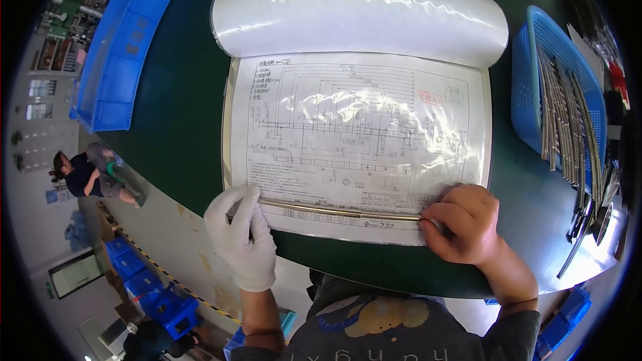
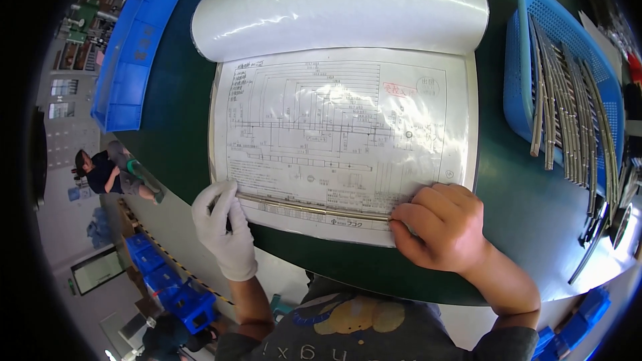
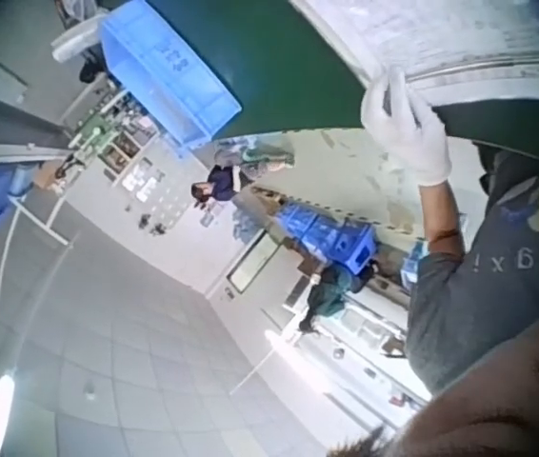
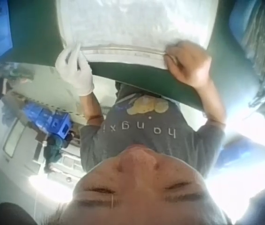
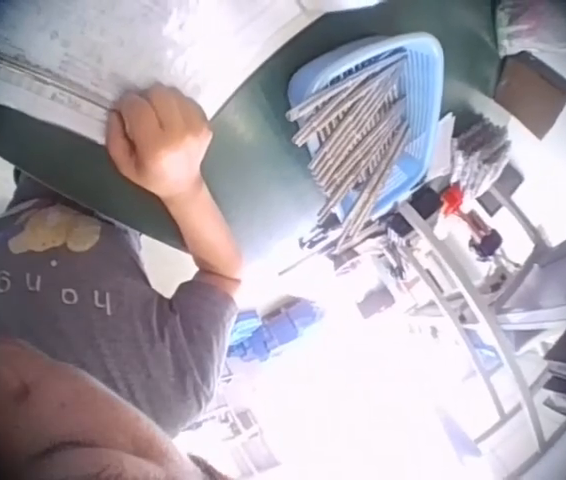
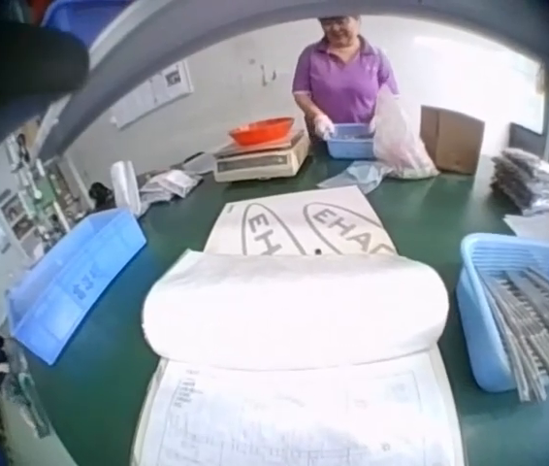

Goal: Measure the diameter of metal rods using a micrometer and verify against a technical drawing.

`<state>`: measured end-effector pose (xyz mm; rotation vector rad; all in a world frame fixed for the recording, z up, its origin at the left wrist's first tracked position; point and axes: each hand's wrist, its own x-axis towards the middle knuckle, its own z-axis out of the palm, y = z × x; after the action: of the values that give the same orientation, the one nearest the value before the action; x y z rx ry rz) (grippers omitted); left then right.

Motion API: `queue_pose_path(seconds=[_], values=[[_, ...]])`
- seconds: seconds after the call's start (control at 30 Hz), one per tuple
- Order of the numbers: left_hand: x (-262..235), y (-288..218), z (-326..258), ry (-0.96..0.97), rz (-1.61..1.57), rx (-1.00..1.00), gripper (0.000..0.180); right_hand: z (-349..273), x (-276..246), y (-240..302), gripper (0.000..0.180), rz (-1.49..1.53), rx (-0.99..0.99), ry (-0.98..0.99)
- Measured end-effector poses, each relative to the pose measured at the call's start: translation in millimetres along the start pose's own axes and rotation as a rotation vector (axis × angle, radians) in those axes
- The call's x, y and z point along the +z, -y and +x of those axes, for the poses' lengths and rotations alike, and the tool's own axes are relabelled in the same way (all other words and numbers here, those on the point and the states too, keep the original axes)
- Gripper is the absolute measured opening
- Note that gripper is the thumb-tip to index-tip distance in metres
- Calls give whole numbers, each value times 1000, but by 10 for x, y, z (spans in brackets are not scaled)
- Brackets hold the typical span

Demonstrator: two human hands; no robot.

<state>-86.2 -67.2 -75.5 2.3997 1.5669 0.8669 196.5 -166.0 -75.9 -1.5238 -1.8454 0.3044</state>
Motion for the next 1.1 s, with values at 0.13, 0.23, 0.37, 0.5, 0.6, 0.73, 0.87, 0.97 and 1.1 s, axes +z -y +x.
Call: queue_pose_path(seconds=[0.13, 0.23, 0.37, 0.5, 0.6, 0.73, 0.87, 0.97, 1.1], values=[[-84, 70, 145, 133, 133, 152, 23, -8, -9, -5, 15, -9, 10, -11], [-192, 118, 281, 235, 262, 325, 21, 2, 6, 16, 16, -42, 1, -7], [-263, 173, 463, 349, 357, 540, 25, 38, -8, 97, 15, -160, -50, -11], [-236, 198, 617, 390, 357, 608, 28, 42, -30, 113, 19, -291, -103, 18], [-143, 220, 789, 326, 348, 680, 27, 159, -19, 3, 16, -390, -137, 23], [-39, 230, 1073, 308, 350, 642, 23, 494, -26, -178, 15, -385, -145, -24], [5, 255, 1174, 308, 255, 606, 18, 454, 0, -198, 14, -309, -113, -57], [-7, 306, 1218, 350, 107, 483, 16, 478, 51, -198, 14, -238, -71, -117], [-11, 348, 1426, 607, -174, 279, 18, 470, 14, -260, 15, -163, -10, -58]])
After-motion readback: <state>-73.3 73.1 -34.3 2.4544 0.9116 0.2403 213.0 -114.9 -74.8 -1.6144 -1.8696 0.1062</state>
